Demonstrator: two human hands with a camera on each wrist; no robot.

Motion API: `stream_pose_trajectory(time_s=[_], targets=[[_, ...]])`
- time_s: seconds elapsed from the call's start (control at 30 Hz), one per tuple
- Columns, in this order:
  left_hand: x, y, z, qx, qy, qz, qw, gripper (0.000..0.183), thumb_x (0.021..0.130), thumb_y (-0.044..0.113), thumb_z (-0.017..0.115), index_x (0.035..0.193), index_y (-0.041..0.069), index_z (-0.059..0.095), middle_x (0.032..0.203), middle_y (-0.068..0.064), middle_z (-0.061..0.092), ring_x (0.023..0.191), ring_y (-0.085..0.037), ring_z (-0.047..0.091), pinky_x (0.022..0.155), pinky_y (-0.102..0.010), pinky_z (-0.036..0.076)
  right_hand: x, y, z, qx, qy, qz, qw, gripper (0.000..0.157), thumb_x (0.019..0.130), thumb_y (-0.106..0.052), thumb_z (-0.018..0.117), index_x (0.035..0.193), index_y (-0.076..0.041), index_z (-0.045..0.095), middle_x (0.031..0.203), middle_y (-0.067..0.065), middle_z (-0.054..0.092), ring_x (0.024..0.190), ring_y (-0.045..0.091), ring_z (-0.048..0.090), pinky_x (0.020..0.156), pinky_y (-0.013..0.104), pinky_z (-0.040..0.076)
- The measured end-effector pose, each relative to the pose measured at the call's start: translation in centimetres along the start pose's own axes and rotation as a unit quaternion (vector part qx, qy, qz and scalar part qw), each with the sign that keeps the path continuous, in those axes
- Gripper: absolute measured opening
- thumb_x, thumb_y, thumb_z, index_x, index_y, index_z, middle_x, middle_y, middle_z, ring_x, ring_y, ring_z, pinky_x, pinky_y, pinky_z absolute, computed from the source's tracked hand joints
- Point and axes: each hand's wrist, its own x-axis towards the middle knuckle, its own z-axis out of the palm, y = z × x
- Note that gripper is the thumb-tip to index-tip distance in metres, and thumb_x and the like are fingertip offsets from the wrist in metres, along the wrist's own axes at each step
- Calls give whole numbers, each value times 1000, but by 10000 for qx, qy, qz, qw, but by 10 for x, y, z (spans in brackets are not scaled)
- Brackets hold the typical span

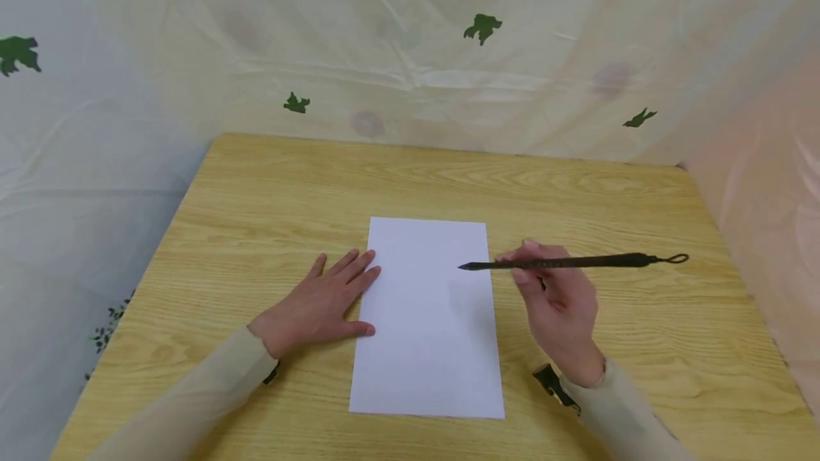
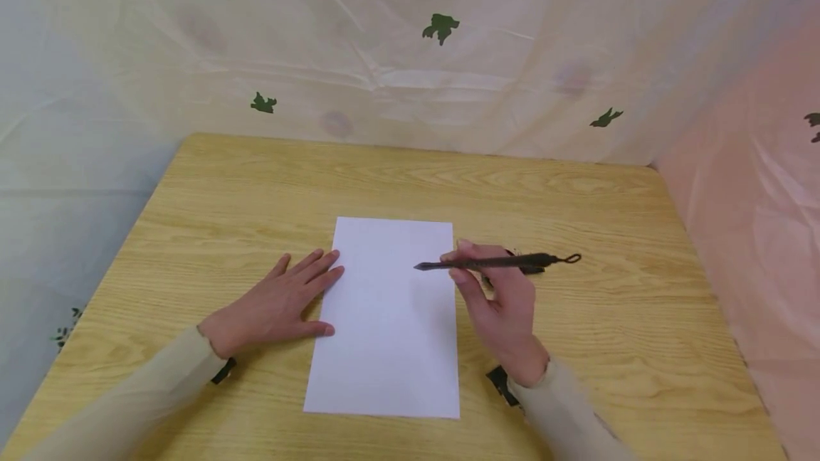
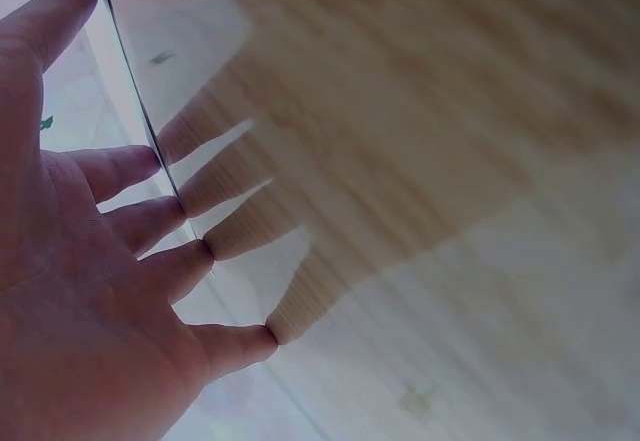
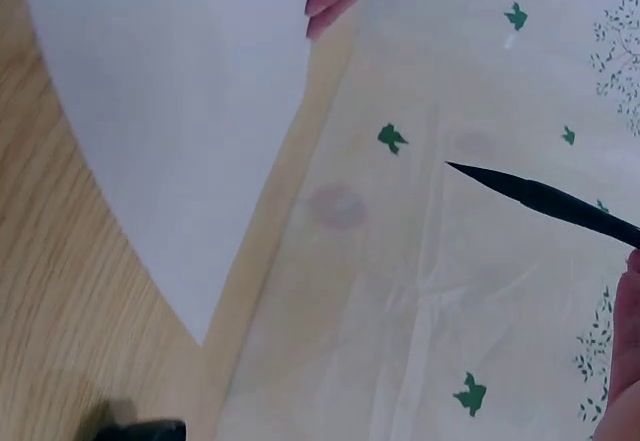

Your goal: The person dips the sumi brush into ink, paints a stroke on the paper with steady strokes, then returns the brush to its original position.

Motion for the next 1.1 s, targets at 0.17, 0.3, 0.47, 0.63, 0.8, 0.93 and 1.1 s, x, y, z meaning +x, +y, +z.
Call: stream_pose_trajectory(time_s=[0.17, 0.3, 0.47, 0.63, 0.8, 0.93, 1.1], targets=[[0, 0, 0, -12, -11, -8, 10000, 92, 84, 69, 55, 153, 14, 29, 161, -5, 14, 147, -27, 10, 108, -65, 14, -2, 4, 10, -191, -193, 166, 9995, 34, 91, -2, 65, 116, 18, 55, 94, 25, 65, 89, 22, 68, 76, 25, 54], [-1, 0, 0, -40, 12, -22, 10000, 92, 84, 69, 55, 153, 14, 29, 161, -5, 15, 147, -26, 11, 109, -65, 14, -8, 10, 17, -551, -384, 211, 9975, 38, 91, -6, 67, 118, 16, 55, 94, 22, 66, 89, 18, 68, 77, 23, 54], [0, 0, 1, 12, 27, -90, 10000, 97, 82, 70, 58, 153, 9, 29, 161, -4, 16, 146, -26, 13, 109, -64, 16, -14, 20, 25, -793, -579, 125, 9951, 39, 92, -11, 66, 120, 15, 56, 92, 20, 68, 88, 17, 69, 76, 24, 54], [0, 1, 1, 19, 34, -130, 9999, 97, 81, 71, 58, 151, 7, 32, 161, -4, 17, 146, -26, 14, 109, -64, 16, -15, 25, 34, -909, -710, 201, 9931, 36, 93, -14, 66, 114, 14, 59, 94, 18, 69, 88, 17, 69, 76, 25, 55], [2, 0, 2, 46, 16, -150, 9999, 97, 81, 73, 57, 150, 9, 33, 161, -3, 17, 146, -25, 14, 109, -64, 16, -15, 27, 45, -957, -818, 519, 9907, 33, 94, -18, 65, 109, 11, 60, 95, 16, 69, 87, 17, 68, 75, 26, 55], [2, 0, 2, 24, -19, -196, 9998, 97, 81, 73, 57, 151, 9, 33, 161, -2, 16, 146, -25, 13, 109, -63, 15, -18, 29, 53, -1046, -919, 835, 9867, 33, 95, -22, 63, 113, 6, 61, 96, 13, 69, 86, 17, 67, 77, 26, 54], [1, 0, 1, -12, 10, -202, 9998, 97, 80, 72, 58, 150, 9, 34, 161, -2, 17, 146, -25, 14, 109, -64, 16, -23, 34, 61, -1141, -1095, 1001, 9823, 32, 94, -21, 63, 117, 3, 60, 98, 11, 68, 87, 19, 67, 79, 27, 54]])
